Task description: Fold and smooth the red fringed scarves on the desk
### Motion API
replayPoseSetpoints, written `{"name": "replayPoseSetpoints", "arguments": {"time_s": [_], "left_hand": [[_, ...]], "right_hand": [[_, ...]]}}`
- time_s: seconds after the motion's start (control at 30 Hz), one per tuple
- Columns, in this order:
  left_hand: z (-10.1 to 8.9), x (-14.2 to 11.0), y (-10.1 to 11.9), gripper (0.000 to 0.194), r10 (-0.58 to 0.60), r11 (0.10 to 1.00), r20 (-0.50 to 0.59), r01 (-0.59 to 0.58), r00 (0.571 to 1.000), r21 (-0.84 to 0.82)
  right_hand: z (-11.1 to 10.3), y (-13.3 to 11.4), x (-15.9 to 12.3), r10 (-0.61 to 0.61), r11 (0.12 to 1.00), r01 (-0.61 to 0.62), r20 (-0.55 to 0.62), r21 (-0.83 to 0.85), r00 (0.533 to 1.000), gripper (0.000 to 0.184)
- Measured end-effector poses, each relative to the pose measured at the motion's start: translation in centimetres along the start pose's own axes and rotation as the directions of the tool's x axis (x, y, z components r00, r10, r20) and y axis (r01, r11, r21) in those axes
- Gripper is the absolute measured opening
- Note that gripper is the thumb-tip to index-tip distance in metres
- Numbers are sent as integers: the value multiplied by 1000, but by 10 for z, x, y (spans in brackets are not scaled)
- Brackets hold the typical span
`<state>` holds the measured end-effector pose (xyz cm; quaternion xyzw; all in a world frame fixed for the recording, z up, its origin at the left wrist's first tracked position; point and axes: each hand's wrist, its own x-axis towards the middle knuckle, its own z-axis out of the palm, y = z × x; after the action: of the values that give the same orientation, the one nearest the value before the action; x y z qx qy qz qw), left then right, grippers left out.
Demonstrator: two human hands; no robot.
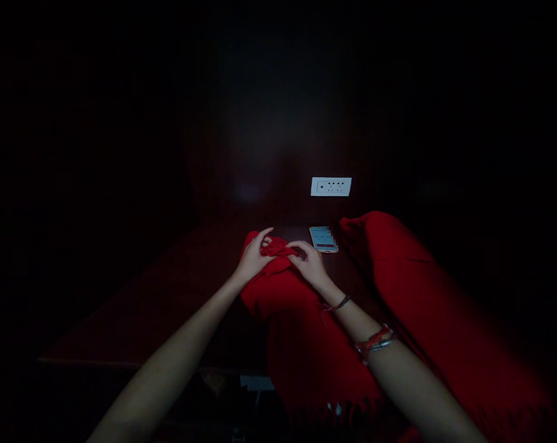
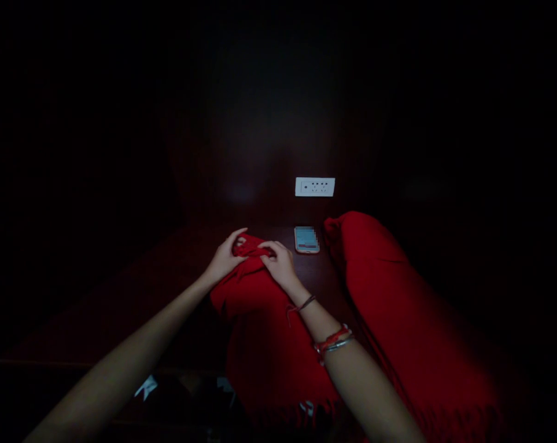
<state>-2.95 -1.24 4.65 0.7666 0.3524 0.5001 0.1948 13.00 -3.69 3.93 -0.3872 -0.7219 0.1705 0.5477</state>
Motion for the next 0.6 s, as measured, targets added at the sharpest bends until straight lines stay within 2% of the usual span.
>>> {"name": "replayPoseSetpoints", "arguments": {"time_s": [0.07, 0.13, 0.2, 0.27, 0.3, 0.37, 0.4, 0.43, 0.47, 0.5, 0.53, 0.57, 0.6], "left_hand": [[1, -2, 2, 56, 2, 996, 3, -2, 1000, 87], [2, -3, 5, 59, 29, 995, 122, -40, 992, 91], [2, -3, 9, 62, 68, 992, 246, -93, 967, 88], [-4, -2, 9, 54, 59, 981, 263, -105, 963, 164], [-10, -1, 8, 48, 11, 969, 219, -64, 976, 239], [-26, 0, 6, 43, -174, 889, 61, 130, 983, 440], [-34, 0, 4, 47, -283, 799, -59, 269, 957, 538], [-43, -1, 4, 53, -363, 683, -189, 398, 912, 613], [-50, -2, 4, 60, -395, 568, -303, 490, 867, 662], [-55, -4, 6, 66, -380, 482, -387, 537, 840, 692], [-57, -5, 8, 69, -334, 442, -429, 541, 839, 715], [-57, -6, 11, 70, -281, 441, -427, 511, 860, 738], [-54, -7, 14, 69, -238, 463, -384, 452, 892, 763]], "right_hand": [[-2, 1, 0, -29, 999, 25, -95, -44, 995, 20], [-3, 1, 1, -39, 998, 30, -169, -56, 985, 19], [-4, 2, 2, -50, 998, 44, -155, -42, 987, 19], [-4, 3, 3, -65, 997, 63, -85, -35, 994, 21], [-5, 5, 3, -66, 996, 63, -58, -55, 996, 22], [-8, 8, 2, -49, 987, 48, -4, -156, 999, 27], [-10, 9, 1, -28, 973, 40, 57, -225, 998, 30], [-12, 11, 0, 9, 955, 36, 150, -294, 989, 35], [-13, 13, -2, 67, 934, 32, 261, -357, 963, 42], [-14, 14, -4, 139, 912, 25, 366, -409, 920, 49], [-15, 15, -6, 210, 892, 15, 441, -453, 873, 54], [-15, 16, -7, 270, 871, -3, 475, -491, 837, 57], [-14, 16, -7, 317, 851, -27, 472, -524, 823, 57]]}}
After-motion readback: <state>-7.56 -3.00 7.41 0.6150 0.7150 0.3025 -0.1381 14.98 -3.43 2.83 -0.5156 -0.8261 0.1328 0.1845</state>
